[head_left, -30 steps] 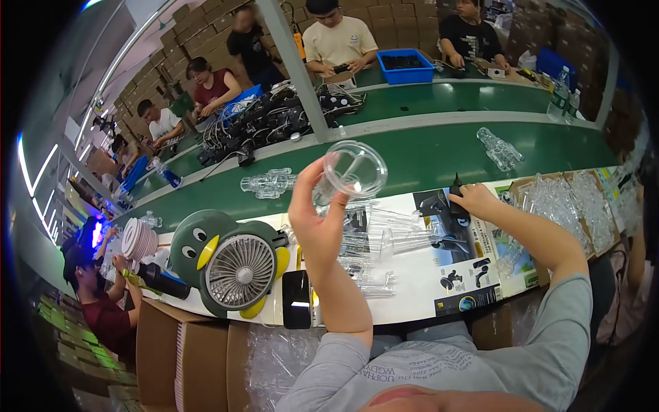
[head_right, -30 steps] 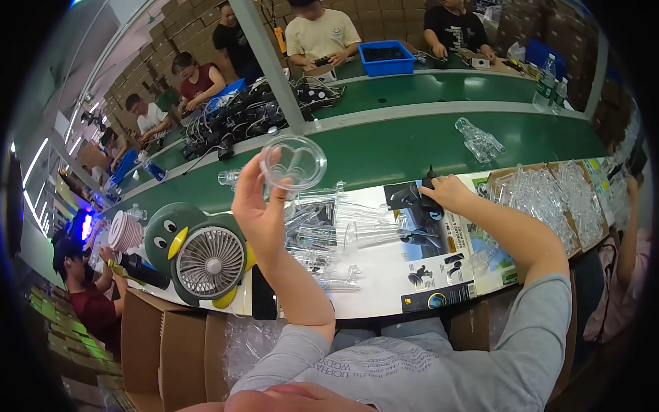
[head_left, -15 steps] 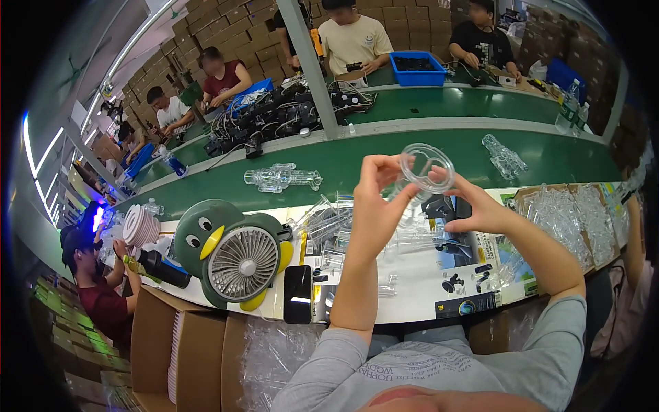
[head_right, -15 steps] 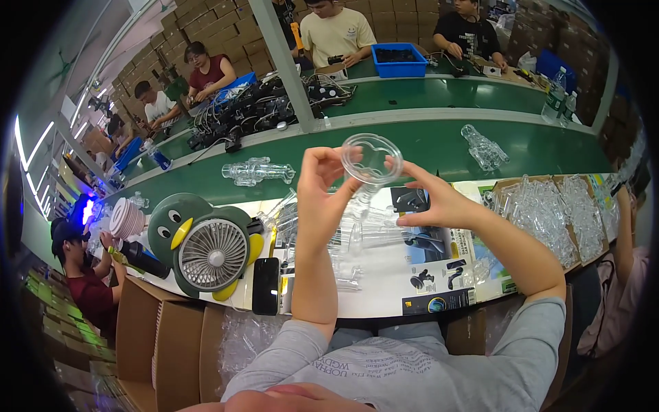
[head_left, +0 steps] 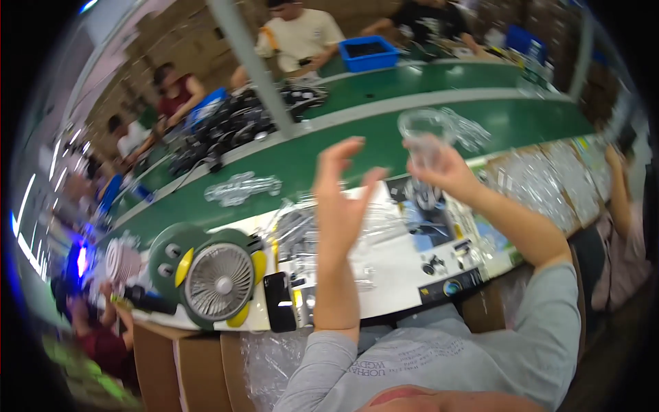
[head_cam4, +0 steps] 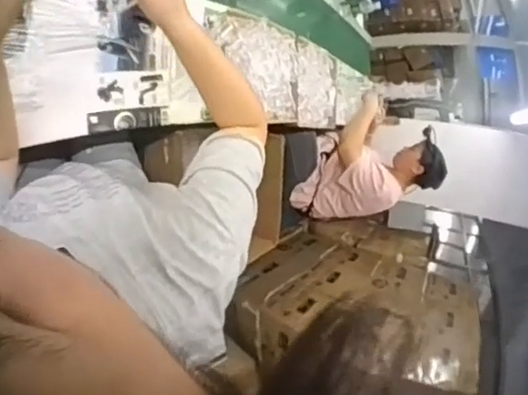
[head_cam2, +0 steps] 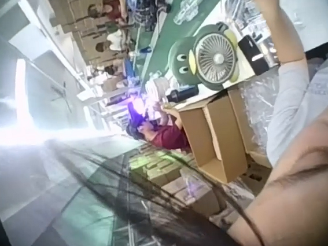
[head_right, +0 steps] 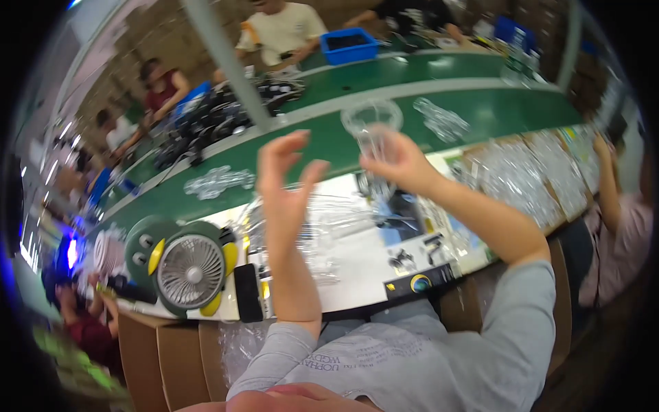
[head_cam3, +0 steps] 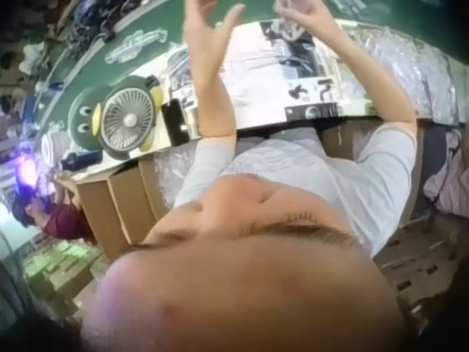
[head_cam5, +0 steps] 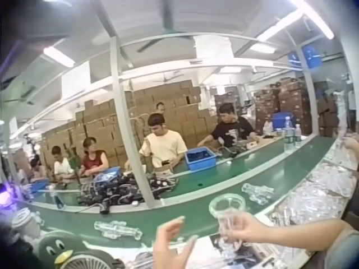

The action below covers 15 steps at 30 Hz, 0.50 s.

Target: Assembling plastic components by applying liquid adhesive from a bottle to a clear plastic cup and joining it to a larger plastic housing.

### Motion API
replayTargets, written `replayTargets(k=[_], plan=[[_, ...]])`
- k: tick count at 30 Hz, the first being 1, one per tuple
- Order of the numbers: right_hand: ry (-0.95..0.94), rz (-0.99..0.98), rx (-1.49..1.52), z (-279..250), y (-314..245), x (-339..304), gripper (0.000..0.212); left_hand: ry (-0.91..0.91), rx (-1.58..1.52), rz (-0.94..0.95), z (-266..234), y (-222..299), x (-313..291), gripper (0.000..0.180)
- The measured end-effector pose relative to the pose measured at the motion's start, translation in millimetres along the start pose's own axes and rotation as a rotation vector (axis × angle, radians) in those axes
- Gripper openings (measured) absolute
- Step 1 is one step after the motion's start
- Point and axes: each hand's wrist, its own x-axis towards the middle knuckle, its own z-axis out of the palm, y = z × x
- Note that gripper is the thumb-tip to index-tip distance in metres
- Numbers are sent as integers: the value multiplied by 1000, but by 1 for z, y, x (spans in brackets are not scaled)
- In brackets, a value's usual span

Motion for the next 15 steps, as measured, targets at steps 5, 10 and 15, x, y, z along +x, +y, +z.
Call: replayTargets(k=[5,10,15], plan=[[447,39,-104,-98,9,46,39,232,-152,-12,-33,-11,4,30],[688,243,27,-172,49,70,38,332,-116,11,-50,3,-3,26],[1054,505,-31,-248,118,69,36,320,-180,28,-42,8,-6,27]])
